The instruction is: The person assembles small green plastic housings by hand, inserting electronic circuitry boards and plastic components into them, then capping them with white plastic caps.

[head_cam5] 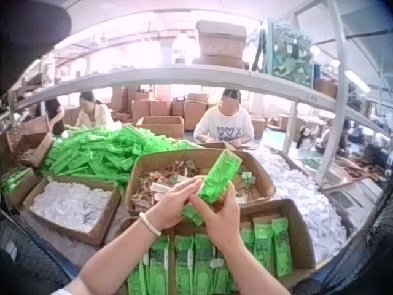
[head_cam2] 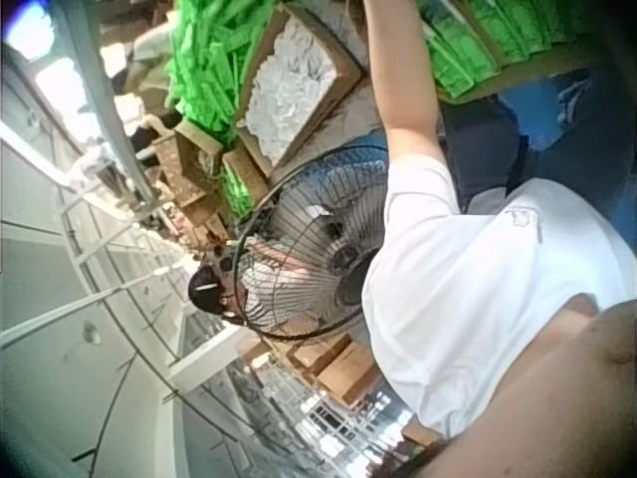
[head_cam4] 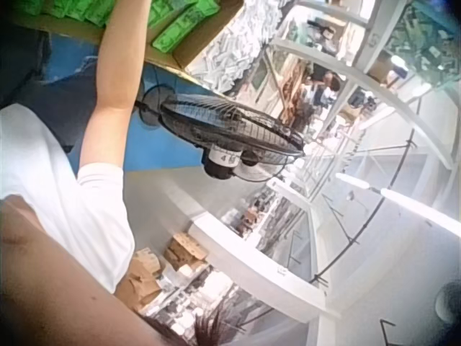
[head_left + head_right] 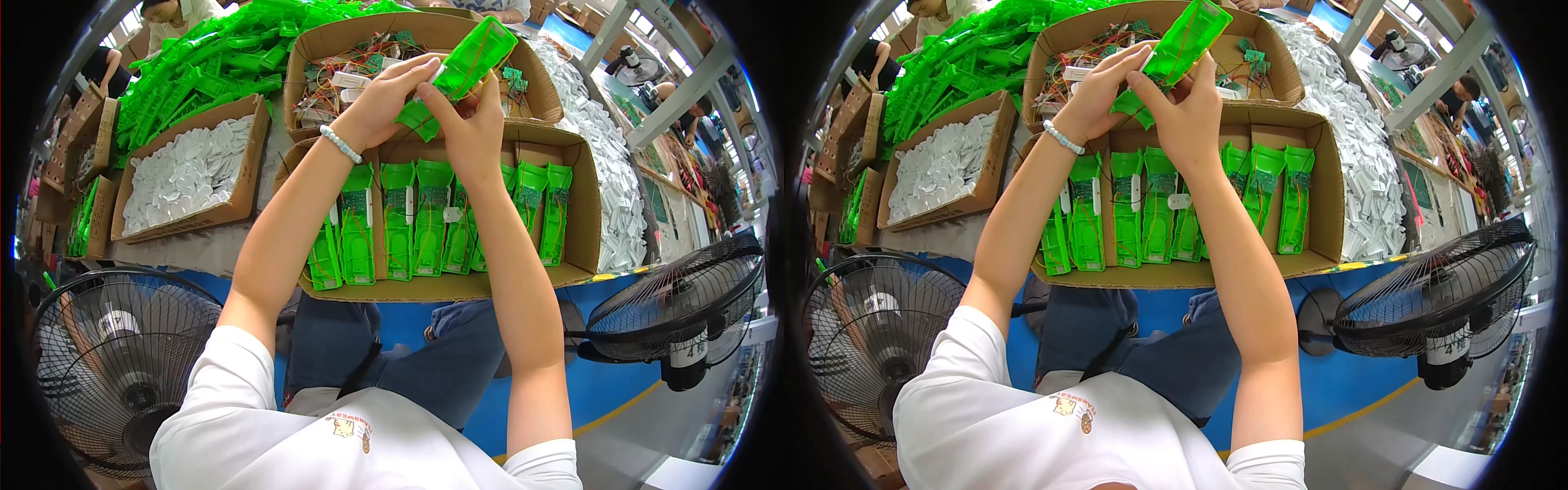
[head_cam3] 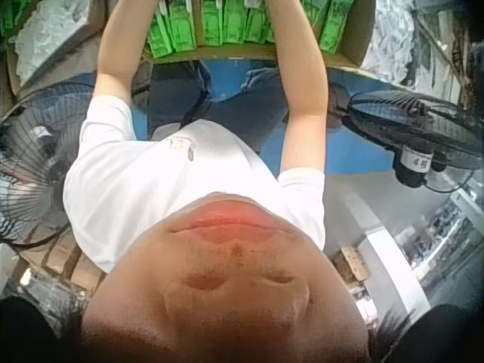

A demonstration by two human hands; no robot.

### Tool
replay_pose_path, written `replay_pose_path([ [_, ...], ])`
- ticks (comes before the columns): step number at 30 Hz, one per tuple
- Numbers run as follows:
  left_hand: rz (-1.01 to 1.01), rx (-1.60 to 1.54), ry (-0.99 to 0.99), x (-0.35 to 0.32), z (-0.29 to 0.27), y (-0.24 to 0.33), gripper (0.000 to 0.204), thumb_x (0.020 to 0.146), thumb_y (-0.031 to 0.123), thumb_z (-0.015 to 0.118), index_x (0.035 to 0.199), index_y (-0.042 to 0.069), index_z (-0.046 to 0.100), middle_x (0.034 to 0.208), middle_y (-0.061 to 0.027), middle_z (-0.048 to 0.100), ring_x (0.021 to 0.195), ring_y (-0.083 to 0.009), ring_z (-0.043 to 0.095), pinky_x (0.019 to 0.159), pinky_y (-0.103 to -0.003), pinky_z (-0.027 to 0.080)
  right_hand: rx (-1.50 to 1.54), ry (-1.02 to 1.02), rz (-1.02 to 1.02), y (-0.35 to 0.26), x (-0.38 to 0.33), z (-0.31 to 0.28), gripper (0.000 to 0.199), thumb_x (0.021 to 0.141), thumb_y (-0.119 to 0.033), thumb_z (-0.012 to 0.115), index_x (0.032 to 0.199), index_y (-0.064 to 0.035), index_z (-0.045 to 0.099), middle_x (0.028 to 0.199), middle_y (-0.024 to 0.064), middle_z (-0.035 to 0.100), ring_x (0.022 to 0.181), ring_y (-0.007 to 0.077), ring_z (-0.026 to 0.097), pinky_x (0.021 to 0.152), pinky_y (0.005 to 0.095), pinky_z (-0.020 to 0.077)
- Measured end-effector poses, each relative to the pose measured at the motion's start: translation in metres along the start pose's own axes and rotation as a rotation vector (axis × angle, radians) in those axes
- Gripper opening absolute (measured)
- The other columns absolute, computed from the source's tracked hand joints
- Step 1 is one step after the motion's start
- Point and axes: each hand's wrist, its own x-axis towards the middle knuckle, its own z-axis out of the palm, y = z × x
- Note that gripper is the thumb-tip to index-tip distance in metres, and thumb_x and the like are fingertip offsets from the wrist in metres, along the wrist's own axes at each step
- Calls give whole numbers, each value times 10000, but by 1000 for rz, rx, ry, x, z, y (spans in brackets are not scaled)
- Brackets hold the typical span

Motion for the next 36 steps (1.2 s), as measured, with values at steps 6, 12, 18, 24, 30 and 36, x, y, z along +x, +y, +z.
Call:
replay_pose_path([
  [6, -30, -8, -110, 5, -10, -2, 426, 969, 243, 548, 1351, 58, 516, 1294, -33, 562, 1196, -116, 514, 960, -298, 457, -15, 6, 10, -1, -2, 0, 570, 805, -118, 769, 1227, 40, 420, 1042, 109, 630, 926, 140, 632, 753, 253, 530],
  [12, -20, -16, -112, 5, -10, -4, 420, 970, 251, 549, 1341, 55, 524, 1261, -31, 581, 1171, -115, 527, 953, -293, 459, -8, 8, -21, 0, -2, 0, 557, 808, -116, 766, 1215, 31, 416, 1031, 102, 629, 912, 136, 632, 732, 246, 523],
  [18, 11, 5, -116, 8, -12, -7, 411, 975, 252, 544, 1334, 52, 528, 1228, -31, 597, 1143, -116, 543, 929, -297, 477, 10, 6, -22, 3, -1, -1, 559, 807, -118, 770, 1215, 28, 417, 1033, 101, 629, 916, 135, 630, 742, 250, 518],
  [24, -4, -85, -148, 14, -20, -15, 378, 984, 245, 530, 1307, 48, 544, 1175, -35, 621, 1067, -112, 584, 875, -290, 512, -5, 6, -3, 2, -1, 0, 556, 807, -116, 769, 1215, 27, 419, 1037, 98, 628, 922, 136, 629, 752, 253, 518],
  [30, -35, -29, -78, 10, -13, -10, 384, 980, 259, 540, 1307, 56, 551, 1196, -32, 608, 1105, -112, 560, 903, -292, 495, 6, -2, -14, 5, -1, -2, 550, 807, -107, 765, 1214, 26, 419, 1037, 96, 626, 924, 138, 630, 753, 254, 520],
  [36, -40, -24, -59, 9, -13, -9, 397, 975, 277, 550, 1313, 68, 554, 1220, -19, 594, 1127, -102, 538, 914, -286, 481, 5, 3, 2, 5, -1, 0, 552, 806, -107, 766, 1215, 26, 420, 1036, 94, 620, 928, 142, 630, 765, 260, 524],
])
